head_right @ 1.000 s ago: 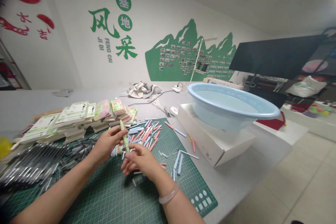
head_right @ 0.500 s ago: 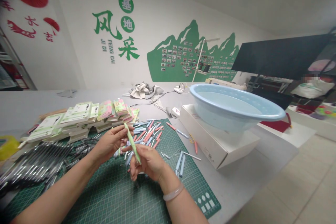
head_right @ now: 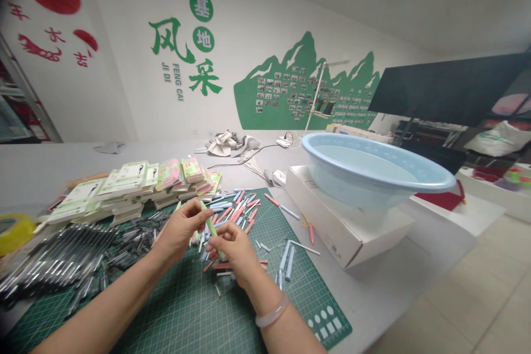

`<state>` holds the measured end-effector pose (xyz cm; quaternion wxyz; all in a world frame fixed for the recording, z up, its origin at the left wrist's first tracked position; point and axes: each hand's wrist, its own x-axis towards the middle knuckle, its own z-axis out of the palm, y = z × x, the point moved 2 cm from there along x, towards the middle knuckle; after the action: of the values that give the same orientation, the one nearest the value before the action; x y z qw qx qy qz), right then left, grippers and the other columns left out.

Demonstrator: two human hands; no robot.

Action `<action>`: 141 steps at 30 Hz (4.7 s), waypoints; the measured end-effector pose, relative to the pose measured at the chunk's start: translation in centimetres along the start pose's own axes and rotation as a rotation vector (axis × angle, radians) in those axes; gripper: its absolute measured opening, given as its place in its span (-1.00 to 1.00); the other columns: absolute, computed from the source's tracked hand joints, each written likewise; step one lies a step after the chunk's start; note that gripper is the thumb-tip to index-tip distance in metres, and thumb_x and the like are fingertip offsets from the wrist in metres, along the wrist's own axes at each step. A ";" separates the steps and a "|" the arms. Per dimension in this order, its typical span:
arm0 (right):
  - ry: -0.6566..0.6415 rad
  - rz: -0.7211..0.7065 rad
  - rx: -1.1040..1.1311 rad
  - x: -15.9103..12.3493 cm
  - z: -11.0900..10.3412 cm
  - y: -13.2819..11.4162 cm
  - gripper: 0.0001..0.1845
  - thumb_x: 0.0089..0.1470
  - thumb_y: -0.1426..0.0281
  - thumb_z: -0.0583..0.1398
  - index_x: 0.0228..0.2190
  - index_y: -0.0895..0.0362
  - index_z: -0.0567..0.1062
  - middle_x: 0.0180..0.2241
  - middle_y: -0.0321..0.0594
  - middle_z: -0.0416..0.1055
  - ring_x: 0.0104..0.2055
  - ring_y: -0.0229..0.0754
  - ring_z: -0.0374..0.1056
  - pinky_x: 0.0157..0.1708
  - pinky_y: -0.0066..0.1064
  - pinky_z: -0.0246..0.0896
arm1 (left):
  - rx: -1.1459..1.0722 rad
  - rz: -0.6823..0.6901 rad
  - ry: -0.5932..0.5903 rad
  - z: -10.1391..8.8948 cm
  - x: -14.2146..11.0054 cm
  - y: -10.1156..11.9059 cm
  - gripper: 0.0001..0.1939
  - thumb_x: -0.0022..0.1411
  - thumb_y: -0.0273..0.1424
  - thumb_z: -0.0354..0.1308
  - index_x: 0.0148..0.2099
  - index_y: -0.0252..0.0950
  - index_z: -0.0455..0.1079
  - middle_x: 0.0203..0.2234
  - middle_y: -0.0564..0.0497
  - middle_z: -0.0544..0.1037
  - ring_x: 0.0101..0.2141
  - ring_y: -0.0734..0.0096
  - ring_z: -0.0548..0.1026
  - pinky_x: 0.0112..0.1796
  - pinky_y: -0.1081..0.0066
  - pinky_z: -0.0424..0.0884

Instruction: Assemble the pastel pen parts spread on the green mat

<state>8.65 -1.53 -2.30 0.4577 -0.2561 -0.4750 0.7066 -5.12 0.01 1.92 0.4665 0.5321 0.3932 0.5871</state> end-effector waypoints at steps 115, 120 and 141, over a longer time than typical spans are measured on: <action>0.001 -0.032 0.070 0.2 0.4 0.4 -0.67 0.05 0.29 0.17 -0.14 0.17 0.42 -0.53 -0.24 0.41 -0.60 -0.37 0.21 -0.58 -0.53 -0.07 | -0.061 -0.200 -0.076 -0.5 -0.1 1.2 -0.77 0.03 -0.27 0.23 -0.31 -0.33 0.43 -0.46 0.01 0.47 -0.45 0.47 0.43 -0.48 0.54 0.31; -0.069 -0.001 0.069 0.1 0.3 0.0 -0.72 0.01 0.35 0.19 -0.21 0.22 0.44 -0.50 -0.19 0.45 -0.55 -0.35 0.25 -0.52 -0.52 0.00 | -0.190 -0.114 0.084 -2.3 0.7 1.7 -0.77 0.02 -0.31 0.25 -0.27 -0.30 0.40 -0.39 0.01 0.49 -0.43 0.52 0.42 -0.47 0.55 0.39; 0.239 0.035 0.429 0.5 -2.4 -0.2 -0.64 -0.16 0.54 0.30 -0.24 0.19 0.42 -0.46 -0.26 0.44 -0.39 -0.22 0.44 -0.19 -0.25 0.35 | 1.116 -0.566 -0.558 -3.1 -4.2 -0.8 -0.90 -0.07 -0.43 0.03 -0.51 -0.28 0.37 -0.77 0.00 0.41 -0.70 0.21 0.44 -0.61 0.34 0.33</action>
<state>10.40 0.02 -3.03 0.5423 -0.2429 -0.2519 0.7638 -8.12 -3.73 -0.28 0.3419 0.7009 0.6260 -0.0070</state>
